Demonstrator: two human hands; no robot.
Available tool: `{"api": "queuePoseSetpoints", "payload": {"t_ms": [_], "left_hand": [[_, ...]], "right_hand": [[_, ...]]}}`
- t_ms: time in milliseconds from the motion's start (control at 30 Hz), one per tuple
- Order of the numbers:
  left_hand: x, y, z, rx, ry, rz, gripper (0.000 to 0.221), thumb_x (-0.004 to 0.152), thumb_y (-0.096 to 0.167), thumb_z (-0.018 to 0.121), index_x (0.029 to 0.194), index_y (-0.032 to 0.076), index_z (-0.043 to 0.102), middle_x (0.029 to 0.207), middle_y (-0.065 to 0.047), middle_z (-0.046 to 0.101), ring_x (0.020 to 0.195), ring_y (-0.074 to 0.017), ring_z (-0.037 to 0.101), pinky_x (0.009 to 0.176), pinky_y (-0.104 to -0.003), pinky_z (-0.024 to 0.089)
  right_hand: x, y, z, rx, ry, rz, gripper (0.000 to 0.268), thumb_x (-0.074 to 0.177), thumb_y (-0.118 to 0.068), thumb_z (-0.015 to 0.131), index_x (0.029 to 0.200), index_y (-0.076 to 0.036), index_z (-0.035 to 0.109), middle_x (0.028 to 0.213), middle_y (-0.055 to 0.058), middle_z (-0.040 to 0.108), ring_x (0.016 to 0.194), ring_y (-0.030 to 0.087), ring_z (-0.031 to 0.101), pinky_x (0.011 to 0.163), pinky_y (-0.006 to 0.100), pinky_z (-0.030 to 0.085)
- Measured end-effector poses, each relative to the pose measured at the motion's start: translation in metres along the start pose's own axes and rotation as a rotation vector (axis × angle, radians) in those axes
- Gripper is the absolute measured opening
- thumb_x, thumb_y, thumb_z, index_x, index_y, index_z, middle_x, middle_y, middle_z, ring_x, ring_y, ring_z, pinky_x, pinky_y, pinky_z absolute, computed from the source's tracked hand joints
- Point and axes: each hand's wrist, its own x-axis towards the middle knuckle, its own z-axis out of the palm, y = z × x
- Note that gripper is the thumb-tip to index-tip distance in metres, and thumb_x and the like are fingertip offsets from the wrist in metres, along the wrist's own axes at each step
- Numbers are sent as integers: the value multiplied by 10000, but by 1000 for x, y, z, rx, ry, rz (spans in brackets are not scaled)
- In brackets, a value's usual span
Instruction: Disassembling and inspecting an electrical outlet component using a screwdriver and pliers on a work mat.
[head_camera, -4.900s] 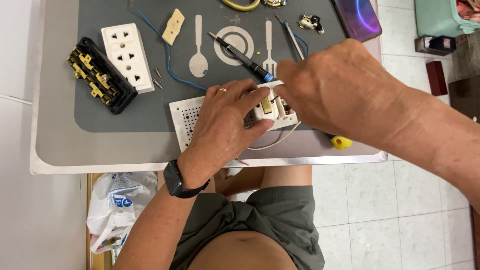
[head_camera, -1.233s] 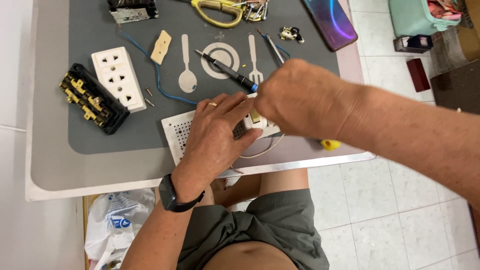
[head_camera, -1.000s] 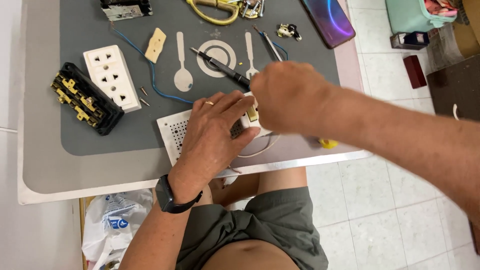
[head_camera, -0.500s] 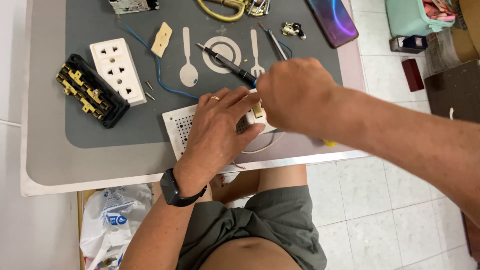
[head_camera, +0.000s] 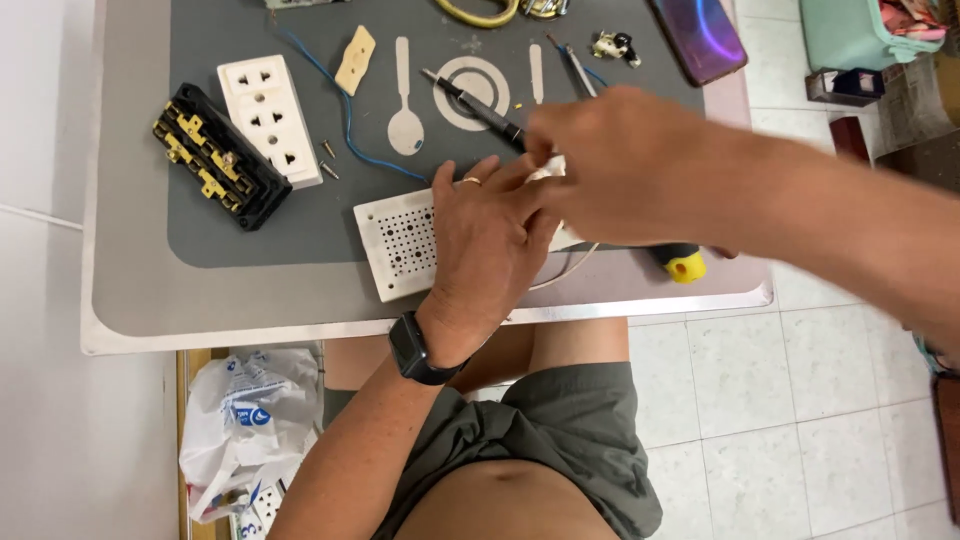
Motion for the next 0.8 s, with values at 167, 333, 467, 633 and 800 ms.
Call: {"api": "queuePoseSetpoints", "payload": {"t_ms": [167, 333, 467, 633, 800], "left_hand": [[-1, -1, 4, 49, -5, 14, 172, 889, 156, 646, 1023, 75, 718, 1148, -15, 702, 1015, -308, 635, 986, -509, 354], [2, 2, 1, -8, 17, 10, 139, 852, 100, 700, 980, 65, 743, 1073, -59, 734, 933, -251, 679, 956, -470, 411], [1, 2, 1, 14, 49, 34, 72, 832, 48, 702, 901, 36, 719, 1082, -80, 701, 759, -184, 605, 904, -401, 425], [-1, 3, -3, 35, 17, 35, 144, 818, 68, 708, 962, 77, 716, 1051, -55, 657, 787, -196, 616, 951, -429, 413], [-3, -1, -9, -32, -154, -7, 457, 740, 95, 781, 1169, 34, 633, 1204, -121, 642, 1059, -263, 650, 1074, -539, 335]], "right_hand": [[-16, 41, 1, -407, 252, -427, 75, 841, -105, 621, 772, -107, 651, 658, 41, 657, 417, 195, 592, 452, 323, 522], [-5, 49, 12, -700, 299, -554, 119, 935, -95, 586, 822, -125, 562, 669, 39, 653, 488, 144, 650, 513, 270, 585], [-5, 45, 20, -669, 429, -548, 301, 1037, -256, 571, 768, -120, 584, 565, 41, 640, 342, 122, 550, 378, 236, 490], [-8, 48, 21, -654, 481, -538, 310, 1068, -299, 532, 817, -118, 551, 650, 38, 636, 432, 152, 622, 401, 256, 513], [-5, 53, 16, -782, 347, -552, 141, 974, -143, 571, 860, -109, 494, 564, 38, 613, 383, 86, 599, 407, 211, 533]]}}
